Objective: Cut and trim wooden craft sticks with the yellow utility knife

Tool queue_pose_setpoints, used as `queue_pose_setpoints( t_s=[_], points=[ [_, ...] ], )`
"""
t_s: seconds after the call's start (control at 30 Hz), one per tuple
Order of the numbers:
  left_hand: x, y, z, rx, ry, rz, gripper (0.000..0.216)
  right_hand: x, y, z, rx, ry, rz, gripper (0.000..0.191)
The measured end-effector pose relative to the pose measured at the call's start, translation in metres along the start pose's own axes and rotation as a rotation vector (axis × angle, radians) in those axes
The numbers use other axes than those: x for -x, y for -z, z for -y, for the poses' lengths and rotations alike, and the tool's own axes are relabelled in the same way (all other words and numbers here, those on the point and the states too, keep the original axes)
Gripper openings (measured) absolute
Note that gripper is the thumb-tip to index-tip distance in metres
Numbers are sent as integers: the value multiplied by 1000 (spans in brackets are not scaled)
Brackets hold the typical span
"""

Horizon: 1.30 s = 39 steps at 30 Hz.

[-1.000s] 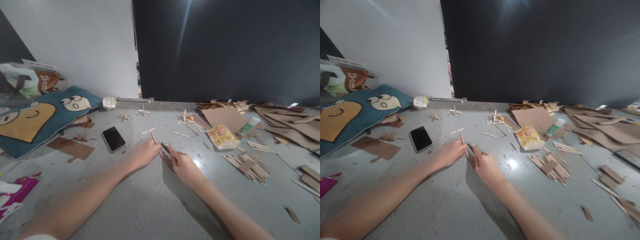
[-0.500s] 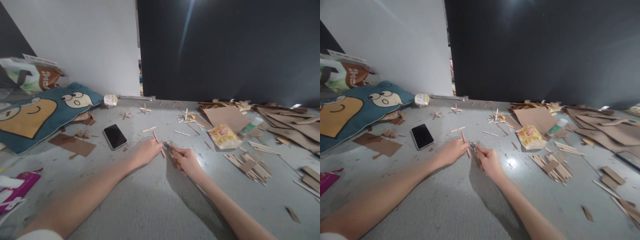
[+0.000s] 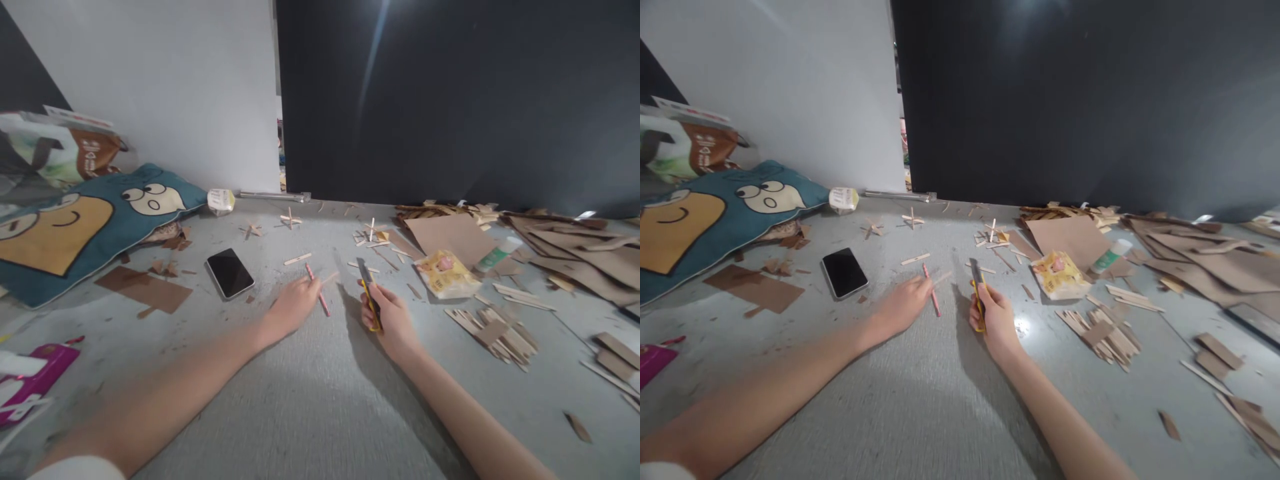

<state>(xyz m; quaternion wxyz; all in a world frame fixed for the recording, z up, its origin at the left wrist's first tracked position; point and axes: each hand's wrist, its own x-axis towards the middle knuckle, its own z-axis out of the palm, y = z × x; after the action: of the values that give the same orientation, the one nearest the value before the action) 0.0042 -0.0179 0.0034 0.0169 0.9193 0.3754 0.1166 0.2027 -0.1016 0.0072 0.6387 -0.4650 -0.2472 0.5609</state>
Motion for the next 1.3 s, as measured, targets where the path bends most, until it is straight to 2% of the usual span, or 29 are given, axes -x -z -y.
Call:
queue_pose_setpoints(
  t_s=[0.07,0.2,0.33,0.43,0.6,0.73,0.8,1.0,1.13,1.3],
  points=[
    [2,1,-2,5,-69,-30,33,0,-2,-2,29,77,-30,48],
    [6,6,-12,-64,-282,-83,35,1,-8,-9,143,80,-43,53],
    [11,8,-22,-127,-343,-95,37,5,-12,-12,230,84,-31,53],
    [14,6,-27,-33,-309,-94,37,8,-14,-10,202,95,-1,54],
    [19,3,-33,396,-126,33,31,11,-18,-11,184,125,70,59],
    [16,4,-34,662,73,89,35,11,-17,-15,239,169,-35,59],
    [15,5,-34,744,95,81,37,11,-15,-16,310,194,-91,56],
    [17,8,-35,764,64,158,39,12,-17,-16,372,207,-53,56],
    [18,8,-36,781,73,143,39,14,-20,-17,281,181,27,53],
    [17,3,-31,775,33,134,36,13,-18,-19,336,187,54,51]
  ],
)
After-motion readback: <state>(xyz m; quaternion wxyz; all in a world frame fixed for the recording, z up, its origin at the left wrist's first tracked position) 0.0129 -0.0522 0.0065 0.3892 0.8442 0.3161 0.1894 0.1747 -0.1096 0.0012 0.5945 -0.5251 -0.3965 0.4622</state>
